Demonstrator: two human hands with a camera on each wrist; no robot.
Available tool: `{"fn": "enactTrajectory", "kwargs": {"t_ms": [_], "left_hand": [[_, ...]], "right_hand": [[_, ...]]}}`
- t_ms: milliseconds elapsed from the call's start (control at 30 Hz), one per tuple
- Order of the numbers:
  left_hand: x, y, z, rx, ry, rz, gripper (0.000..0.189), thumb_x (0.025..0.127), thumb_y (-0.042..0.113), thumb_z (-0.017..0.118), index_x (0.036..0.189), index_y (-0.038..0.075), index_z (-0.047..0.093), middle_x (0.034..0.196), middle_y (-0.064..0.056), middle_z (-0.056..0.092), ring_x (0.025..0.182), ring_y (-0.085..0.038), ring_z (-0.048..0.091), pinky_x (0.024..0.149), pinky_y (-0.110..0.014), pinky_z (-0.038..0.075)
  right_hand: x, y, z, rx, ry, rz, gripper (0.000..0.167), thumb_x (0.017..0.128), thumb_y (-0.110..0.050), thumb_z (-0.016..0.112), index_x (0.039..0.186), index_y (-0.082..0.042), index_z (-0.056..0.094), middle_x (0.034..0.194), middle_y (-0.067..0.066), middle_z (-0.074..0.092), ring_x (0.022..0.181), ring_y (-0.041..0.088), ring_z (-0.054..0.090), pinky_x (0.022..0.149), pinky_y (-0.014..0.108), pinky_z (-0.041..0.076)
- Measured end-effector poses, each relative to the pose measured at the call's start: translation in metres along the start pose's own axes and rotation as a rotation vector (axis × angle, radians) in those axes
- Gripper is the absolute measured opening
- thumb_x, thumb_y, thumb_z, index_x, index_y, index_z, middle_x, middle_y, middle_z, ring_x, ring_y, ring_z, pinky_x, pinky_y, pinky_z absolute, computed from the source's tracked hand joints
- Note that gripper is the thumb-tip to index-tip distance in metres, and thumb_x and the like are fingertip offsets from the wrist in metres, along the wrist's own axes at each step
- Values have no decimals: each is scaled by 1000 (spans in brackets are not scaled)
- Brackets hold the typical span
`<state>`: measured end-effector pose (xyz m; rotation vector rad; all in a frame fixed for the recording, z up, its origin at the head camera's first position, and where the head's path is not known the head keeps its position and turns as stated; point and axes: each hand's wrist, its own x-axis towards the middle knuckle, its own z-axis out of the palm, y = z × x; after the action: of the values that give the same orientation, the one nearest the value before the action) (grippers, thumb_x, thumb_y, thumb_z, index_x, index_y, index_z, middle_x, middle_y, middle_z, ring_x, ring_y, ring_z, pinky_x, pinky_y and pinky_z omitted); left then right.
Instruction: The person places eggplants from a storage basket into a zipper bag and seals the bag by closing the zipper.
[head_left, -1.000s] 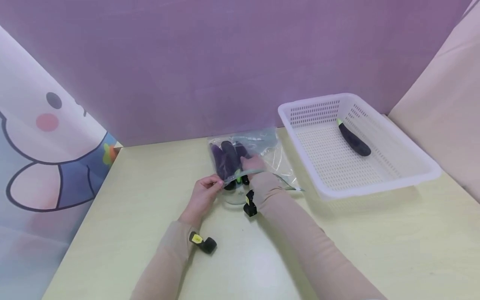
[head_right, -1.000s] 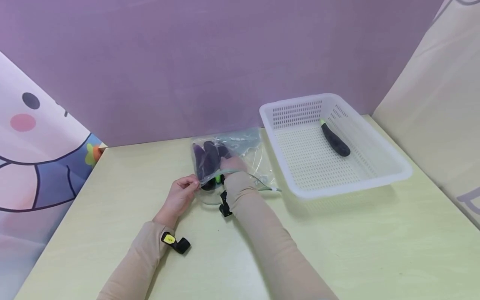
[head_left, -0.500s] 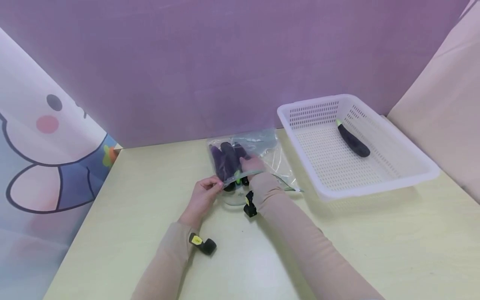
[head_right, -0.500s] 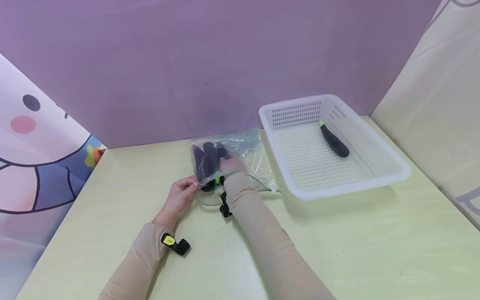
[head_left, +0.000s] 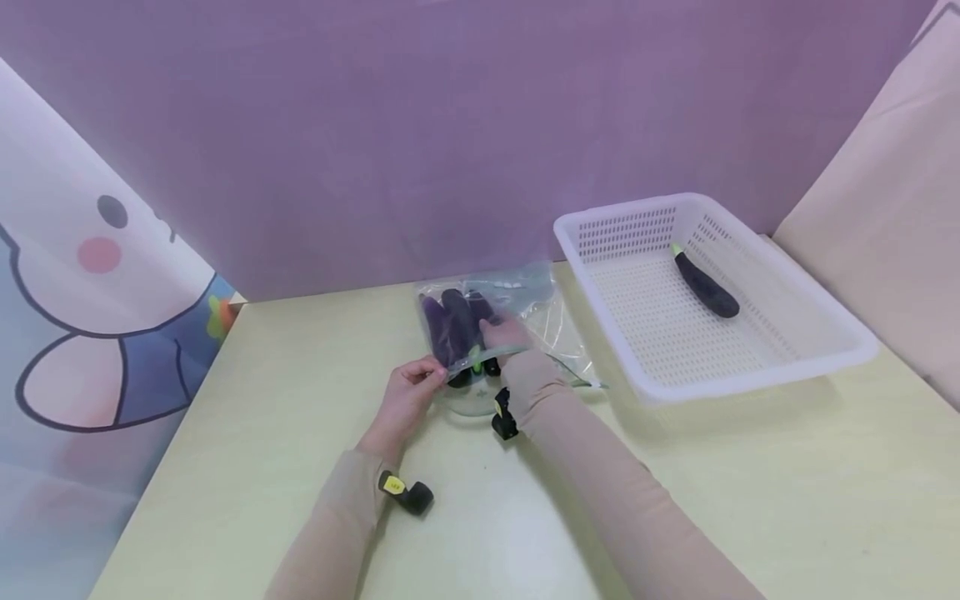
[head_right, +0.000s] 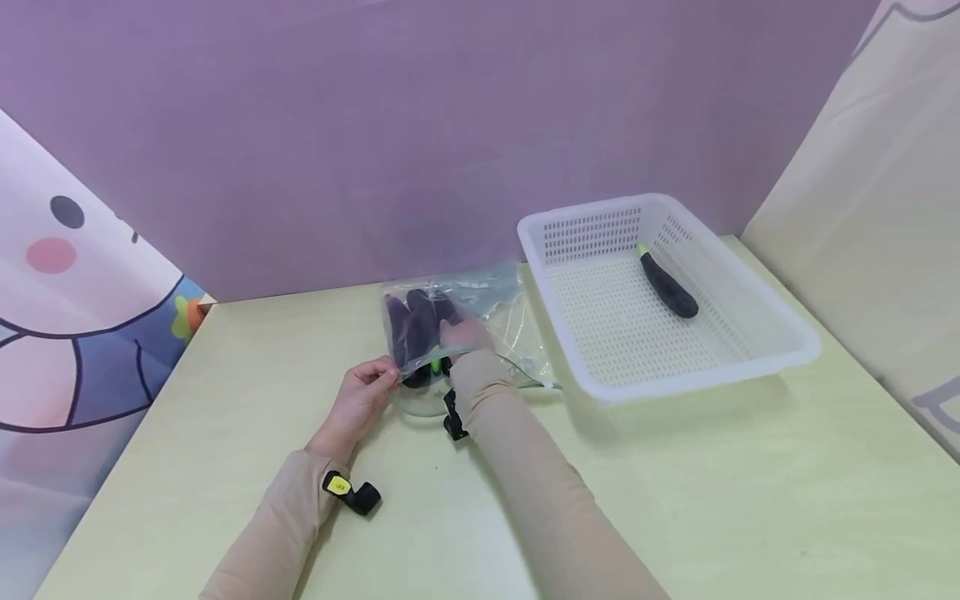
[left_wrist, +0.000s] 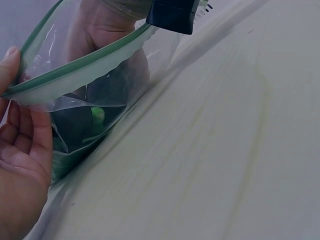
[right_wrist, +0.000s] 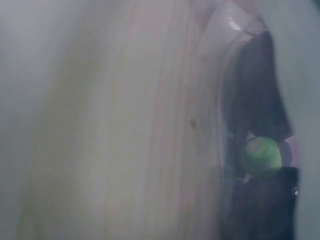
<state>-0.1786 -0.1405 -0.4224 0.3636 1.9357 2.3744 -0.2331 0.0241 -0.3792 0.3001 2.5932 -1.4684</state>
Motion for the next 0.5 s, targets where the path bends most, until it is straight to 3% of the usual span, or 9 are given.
{"fn": "enactTrajectory", "kwargs": {"t_ms": [133, 500], "left_hand": [[0, 1, 0, -13, -7, 13, 47, 87, -12, 50, 72, 27, 70, 74, 11, 59, 68, -3, 52, 64, -14, 46], [0, -1, -1, -38, -24, 33, 47, 87, -13, 49, 74, 27, 71, 75, 11, 59, 68, -2, 53, 64, -14, 48]], "right_hand": [[-1, 0, 1, 5, 12, 41, 47, 97, -36, 48, 129, -2, 55, 129, 17, 58, 122, 31, 52, 106, 38, 39], [-2, 1, 0, -68, 21, 36, 54, 94, -37, 50, 131, 2, 52, 132, 20, 55, 123, 33, 51, 104, 39, 41]]}}
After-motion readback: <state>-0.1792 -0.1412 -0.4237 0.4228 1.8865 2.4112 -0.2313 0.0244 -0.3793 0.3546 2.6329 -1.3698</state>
